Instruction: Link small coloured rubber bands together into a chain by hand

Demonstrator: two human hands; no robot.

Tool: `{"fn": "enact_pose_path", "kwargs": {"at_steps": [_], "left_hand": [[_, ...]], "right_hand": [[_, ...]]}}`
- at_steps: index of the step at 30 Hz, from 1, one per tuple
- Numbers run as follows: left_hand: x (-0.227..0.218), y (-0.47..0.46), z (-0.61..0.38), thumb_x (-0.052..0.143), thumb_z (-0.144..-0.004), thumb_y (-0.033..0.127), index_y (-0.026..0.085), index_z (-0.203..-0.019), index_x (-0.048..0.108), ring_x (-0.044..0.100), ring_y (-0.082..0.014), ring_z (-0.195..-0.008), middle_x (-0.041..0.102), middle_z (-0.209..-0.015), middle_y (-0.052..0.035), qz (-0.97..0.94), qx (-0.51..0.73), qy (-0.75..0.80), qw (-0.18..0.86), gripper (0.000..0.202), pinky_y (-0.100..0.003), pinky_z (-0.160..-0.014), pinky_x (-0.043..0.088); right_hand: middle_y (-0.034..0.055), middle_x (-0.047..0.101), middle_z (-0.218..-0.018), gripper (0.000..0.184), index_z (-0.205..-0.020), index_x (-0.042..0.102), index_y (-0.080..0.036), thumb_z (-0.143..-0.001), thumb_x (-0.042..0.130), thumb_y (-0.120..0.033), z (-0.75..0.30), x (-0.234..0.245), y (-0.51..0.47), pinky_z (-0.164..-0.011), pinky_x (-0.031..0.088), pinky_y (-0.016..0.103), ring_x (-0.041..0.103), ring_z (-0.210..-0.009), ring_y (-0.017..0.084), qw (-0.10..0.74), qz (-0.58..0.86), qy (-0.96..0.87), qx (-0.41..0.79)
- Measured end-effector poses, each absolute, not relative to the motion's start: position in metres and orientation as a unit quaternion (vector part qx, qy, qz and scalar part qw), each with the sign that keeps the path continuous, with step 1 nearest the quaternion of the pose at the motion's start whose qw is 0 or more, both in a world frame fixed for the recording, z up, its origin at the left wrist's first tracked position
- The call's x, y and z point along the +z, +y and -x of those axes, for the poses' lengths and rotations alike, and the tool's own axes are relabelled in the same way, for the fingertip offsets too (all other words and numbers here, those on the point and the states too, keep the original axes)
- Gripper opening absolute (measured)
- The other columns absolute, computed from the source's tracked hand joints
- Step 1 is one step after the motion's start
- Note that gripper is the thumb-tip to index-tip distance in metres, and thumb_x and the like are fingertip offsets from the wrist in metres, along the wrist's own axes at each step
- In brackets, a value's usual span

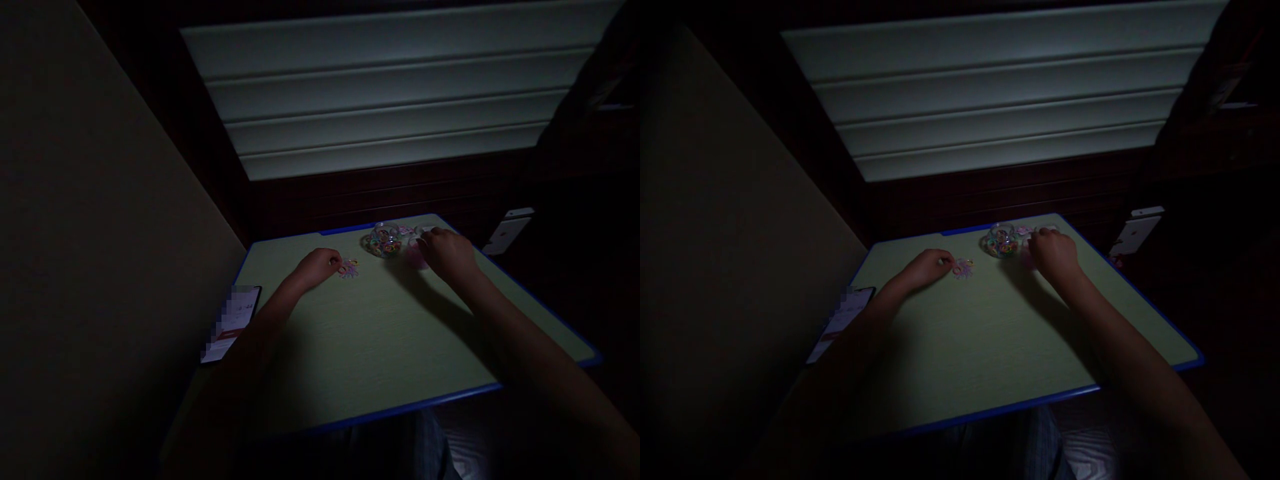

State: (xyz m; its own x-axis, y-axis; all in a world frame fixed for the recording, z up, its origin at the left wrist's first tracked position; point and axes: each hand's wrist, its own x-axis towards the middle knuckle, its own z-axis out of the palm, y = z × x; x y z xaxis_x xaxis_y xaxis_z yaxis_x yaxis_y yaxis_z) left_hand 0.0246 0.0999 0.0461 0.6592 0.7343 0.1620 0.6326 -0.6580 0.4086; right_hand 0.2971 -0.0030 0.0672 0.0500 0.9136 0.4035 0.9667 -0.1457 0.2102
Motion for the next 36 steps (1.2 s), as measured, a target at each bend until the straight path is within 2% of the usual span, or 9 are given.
{"fn": "enact_pose_path", "kwargs": {"at_steps": [5,13,23,31,36], "left_hand": [[0.045,0.096,-0.022,0.049,-0.076,0.031,0.016,-0.074,0.069,0.054,-0.0130,-0.060,0.066,-0.068,-0.0024,-0.894,0.076,0.403,0.181,0.025,-0.023,-0.056,0.037],[0.048,0.084,-0.030,0.051,-0.074,0.026,0.019,-0.067,0.067,0.052,-0.0134,-0.055,0.065,-0.065,-0.0046,-0.895,0.046,0.429,0.111,0.019,-0.024,-0.054,0.033],[0.036,0.084,-0.034,0.046,-0.083,0.031,0.019,-0.079,0.069,0.061,-0.0186,-0.074,0.067,-0.082,-0.0097,-0.890,0.056,0.451,0.047,0.027,-0.026,-0.066,0.041],[0.049,0.080,-0.033,0.044,-0.081,0.026,0.018,-0.076,0.069,0.060,-0.0205,-0.070,0.067,-0.081,-0.0115,-0.892,0.046,0.447,0.038,0.026,-0.028,-0.061,0.039],[0.057,0.079,-0.031,0.044,-0.082,0.029,0.018,-0.079,0.069,0.059,-0.0191,-0.070,0.067,-0.083,-0.0104,-0.893,0.052,0.445,0.034,0.027,-0.027,-0.061,0.037]], "right_hand": [[0.0130,0.066,-0.092,0.040,-0.092,0.065,-0.013,-0.092,0.031,-0.034,-0.286,0.068,-0.007,-0.056,0.030,0.027,0.060,-0.076,0.019,0.073,0.699,-0.677,-0.217],[0.0105,0.066,-0.092,0.039,-0.091,0.065,-0.014,-0.091,0.032,-0.035,-0.284,0.070,-0.008,-0.054,0.026,0.028,0.060,-0.076,0.019,0.072,0.691,-0.689,-0.206],[0.0111,0.066,-0.092,0.041,-0.091,0.065,-0.015,-0.092,0.030,-0.037,-0.282,0.070,-0.008,-0.053,0.026,0.027,0.060,-0.072,0.018,0.070,0.693,-0.690,-0.197],[0.0105,0.067,-0.089,0.040,-0.089,0.065,-0.016,-0.092,0.031,-0.038,-0.278,0.071,-0.010,-0.052,0.026,0.027,0.059,-0.071,0.017,0.067,0.683,-0.704,-0.181],[0.0098,0.067,-0.088,0.041,-0.090,0.065,-0.017,-0.092,0.031,-0.038,-0.277,0.070,-0.010,-0.053,0.026,0.027,0.060,-0.071,0.018,0.073,0.671,-0.717,-0.177]]}}
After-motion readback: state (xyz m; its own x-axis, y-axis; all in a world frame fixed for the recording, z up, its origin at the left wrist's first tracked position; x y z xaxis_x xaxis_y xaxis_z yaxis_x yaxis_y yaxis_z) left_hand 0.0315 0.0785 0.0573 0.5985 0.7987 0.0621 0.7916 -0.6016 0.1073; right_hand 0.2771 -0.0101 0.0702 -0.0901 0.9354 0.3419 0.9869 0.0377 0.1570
